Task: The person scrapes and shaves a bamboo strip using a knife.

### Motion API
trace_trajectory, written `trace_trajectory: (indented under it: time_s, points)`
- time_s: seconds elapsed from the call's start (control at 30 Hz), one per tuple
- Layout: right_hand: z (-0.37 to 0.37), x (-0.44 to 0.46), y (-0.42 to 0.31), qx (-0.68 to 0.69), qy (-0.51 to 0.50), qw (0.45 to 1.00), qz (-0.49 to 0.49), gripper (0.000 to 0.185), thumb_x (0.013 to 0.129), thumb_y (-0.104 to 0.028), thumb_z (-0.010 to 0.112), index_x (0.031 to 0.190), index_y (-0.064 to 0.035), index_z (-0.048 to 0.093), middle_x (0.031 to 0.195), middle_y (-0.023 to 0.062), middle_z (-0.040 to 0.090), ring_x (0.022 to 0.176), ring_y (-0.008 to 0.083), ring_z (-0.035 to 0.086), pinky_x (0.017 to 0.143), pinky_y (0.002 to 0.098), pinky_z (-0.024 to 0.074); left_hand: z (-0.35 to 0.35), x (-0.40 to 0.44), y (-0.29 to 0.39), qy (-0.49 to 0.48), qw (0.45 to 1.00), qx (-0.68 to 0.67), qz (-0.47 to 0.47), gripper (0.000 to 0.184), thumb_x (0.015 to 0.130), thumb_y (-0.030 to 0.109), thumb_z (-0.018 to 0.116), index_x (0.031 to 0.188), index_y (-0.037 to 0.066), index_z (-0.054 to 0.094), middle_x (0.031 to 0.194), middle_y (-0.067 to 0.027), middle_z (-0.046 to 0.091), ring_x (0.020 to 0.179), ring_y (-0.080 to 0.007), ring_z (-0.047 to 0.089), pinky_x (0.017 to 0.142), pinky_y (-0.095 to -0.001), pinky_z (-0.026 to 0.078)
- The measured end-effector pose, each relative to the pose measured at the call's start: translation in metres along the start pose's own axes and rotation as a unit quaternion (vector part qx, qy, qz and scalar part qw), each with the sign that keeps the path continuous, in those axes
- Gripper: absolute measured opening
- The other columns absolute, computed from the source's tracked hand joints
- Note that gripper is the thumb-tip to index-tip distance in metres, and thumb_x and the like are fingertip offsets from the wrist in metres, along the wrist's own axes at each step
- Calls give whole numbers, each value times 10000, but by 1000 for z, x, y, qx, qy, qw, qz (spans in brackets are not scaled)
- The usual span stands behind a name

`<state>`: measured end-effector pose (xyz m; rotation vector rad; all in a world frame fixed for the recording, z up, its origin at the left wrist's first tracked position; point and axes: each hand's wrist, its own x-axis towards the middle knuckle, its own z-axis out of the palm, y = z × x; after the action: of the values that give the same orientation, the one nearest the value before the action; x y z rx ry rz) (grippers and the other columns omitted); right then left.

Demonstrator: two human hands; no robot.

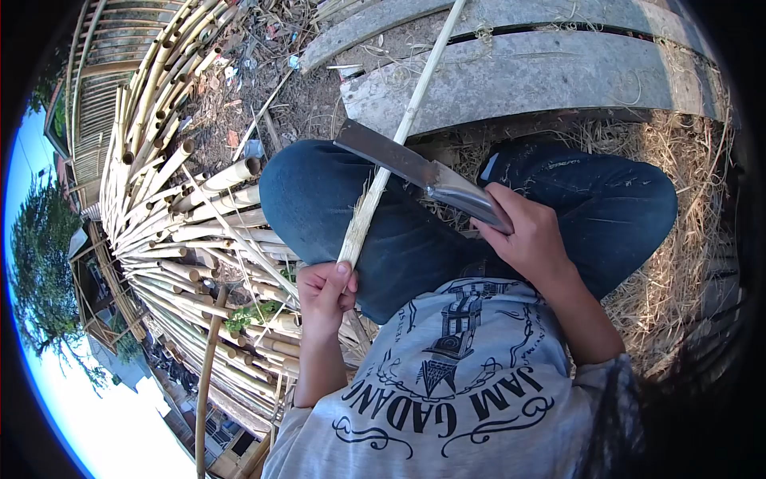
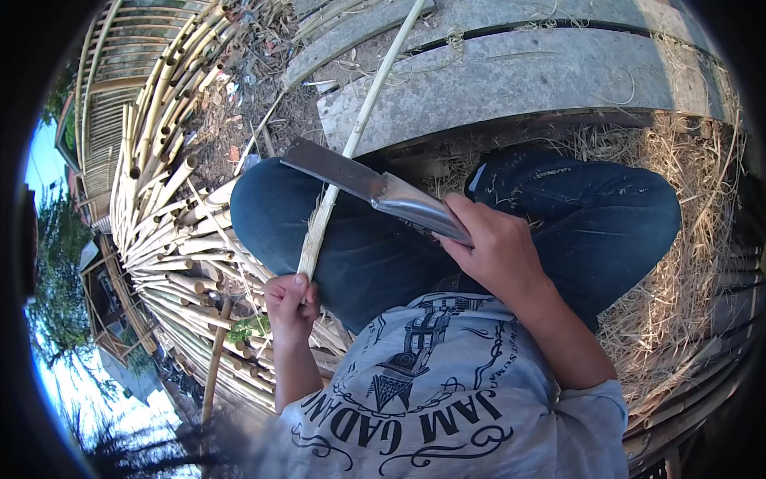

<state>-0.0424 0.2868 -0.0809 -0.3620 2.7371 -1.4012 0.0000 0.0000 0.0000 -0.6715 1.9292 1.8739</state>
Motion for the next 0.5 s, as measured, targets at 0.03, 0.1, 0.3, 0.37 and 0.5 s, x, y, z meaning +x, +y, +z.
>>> trace_trajectory:
  time_s: [0.03,0.1,0.3,0.37,0.5]
  points:
    - [-3,6,0,-24,8,1000,-3,419,814,-260,747,1132,-50,573,806,129,662,698,294,680,605,397,543,-1,0,0,4,1000,-1,0,435,942,296,606,621,20,506,461,1,395,340,-47,261,345,-234,152]
    - [-8,5,-2,-36,8,999,1,420,819,-285,739,1124,-48,573,798,129,657,685,292,676,590,392,539,1,-1,-1,5,1000,-6,-7,432,944,287,602,619,20,504,459,3,390,340,-44,260,345,-231,149]
    - [-11,17,2,-96,-1,992,-77,419,834,-404,692,1008,-38,584,719,112,607,619,276,634,526,372,505,0,1,0,-6,1000,-11,-5,447,948,297,599,610,24,495,462,8,385,346,-41,264,349,-233,146]
    - [-15,31,18,-127,48,990,-34,396,829,-428,685,903,-52,585,698,88,595,613,258,630,516,362,493,-1,0,-2,2,1000,-4,-3,449,948,300,598,609,23,495,463,8,386,347,-43,265,349,-234,145]
    - [-9,26,11,-82,14,995,-48,413,831,-455,680,856,-59,564,688,90,607,593,270,637,510,366,492,-9,-2,-4,-24,999,-43,-7,448,968,280,575,627,-7,529,497,10,404,396,-38,273,389,-234,164]
